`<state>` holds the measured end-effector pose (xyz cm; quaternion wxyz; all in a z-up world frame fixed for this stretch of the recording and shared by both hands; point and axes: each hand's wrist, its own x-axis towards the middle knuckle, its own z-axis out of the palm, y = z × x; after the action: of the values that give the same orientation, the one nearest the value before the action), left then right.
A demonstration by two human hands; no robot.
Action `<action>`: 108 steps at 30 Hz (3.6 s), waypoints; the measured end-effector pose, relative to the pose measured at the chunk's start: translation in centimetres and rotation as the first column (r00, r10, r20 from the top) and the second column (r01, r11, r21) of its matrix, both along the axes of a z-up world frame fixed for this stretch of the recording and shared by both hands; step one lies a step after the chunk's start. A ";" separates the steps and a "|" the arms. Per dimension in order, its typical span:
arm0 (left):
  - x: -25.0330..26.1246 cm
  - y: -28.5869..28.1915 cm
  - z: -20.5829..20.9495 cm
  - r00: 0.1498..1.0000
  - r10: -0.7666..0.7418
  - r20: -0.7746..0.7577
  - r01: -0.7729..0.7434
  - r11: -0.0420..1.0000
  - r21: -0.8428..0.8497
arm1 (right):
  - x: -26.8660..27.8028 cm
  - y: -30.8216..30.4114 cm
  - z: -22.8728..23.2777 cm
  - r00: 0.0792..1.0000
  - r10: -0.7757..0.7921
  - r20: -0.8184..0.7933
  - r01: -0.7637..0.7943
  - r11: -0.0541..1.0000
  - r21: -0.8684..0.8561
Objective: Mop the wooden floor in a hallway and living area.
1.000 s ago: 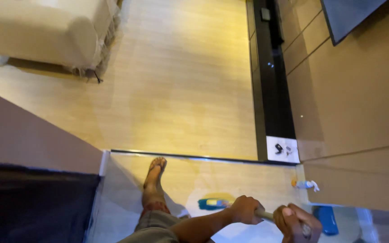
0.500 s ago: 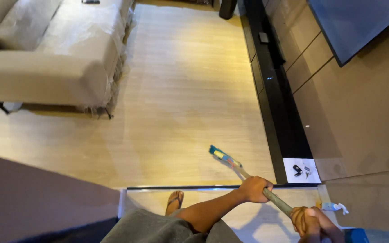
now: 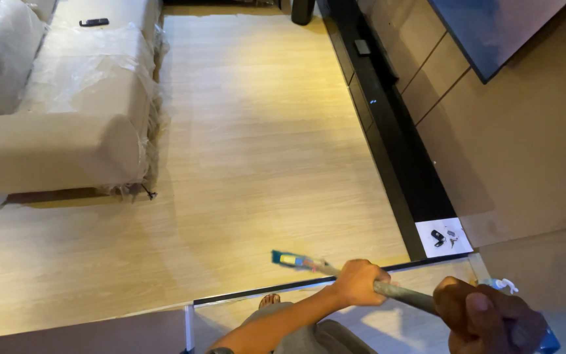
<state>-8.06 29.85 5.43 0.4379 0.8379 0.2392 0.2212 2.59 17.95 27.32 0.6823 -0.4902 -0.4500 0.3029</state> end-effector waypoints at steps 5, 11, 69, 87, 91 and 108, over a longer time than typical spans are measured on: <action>-1.8 4.4 -2.2 0.968 0.246 0.047 -0.241 0.965 -0.105 | -3.9 4.2 -1.0 0.893 0.172 0.417 -0.017 0.937 -0.350; -3.1 6.3 -8.4 0.959 0.282 0.025 -0.275 0.949 -0.152 | -6.9 7.5 -2.8 0.756 0.471 0.454 -0.143 0.796 -0.588; 38.8 11.0 -29.7 0.997 0.036 -0.068 -0.053 0.962 -0.268 | 28.2 17.3 -20.6 0.793 0.455 0.405 -0.137 0.781 -0.609; 32.0 8.0 -9.8 0.910 0.413 -0.051 -0.406 0.854 -0.325 | 25.7 14.2 -7.8 0.923 0.139 0.359 0.026 0.908 -0.418; 35.2 7.3 -14.9 0.917 0.395 0.062 -0.348 0.866 -0.360 | 27.0 14.5 -10.3 0.893 0.179 0.414 0.014 0.906 -0.423; 25.7 7.7 -18.4 0.895 0.434 -0.105 -0.446 0.876 -0.182 | 25.1 14.9 -15.5 0.996 0.084 0.027 -0.072 0.955 -0.288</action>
<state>17.62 37.59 -12.96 0.4513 0.7192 0.4576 0.2640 27.72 32.82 11.86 0.5826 -0.5716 -0.4336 0.3819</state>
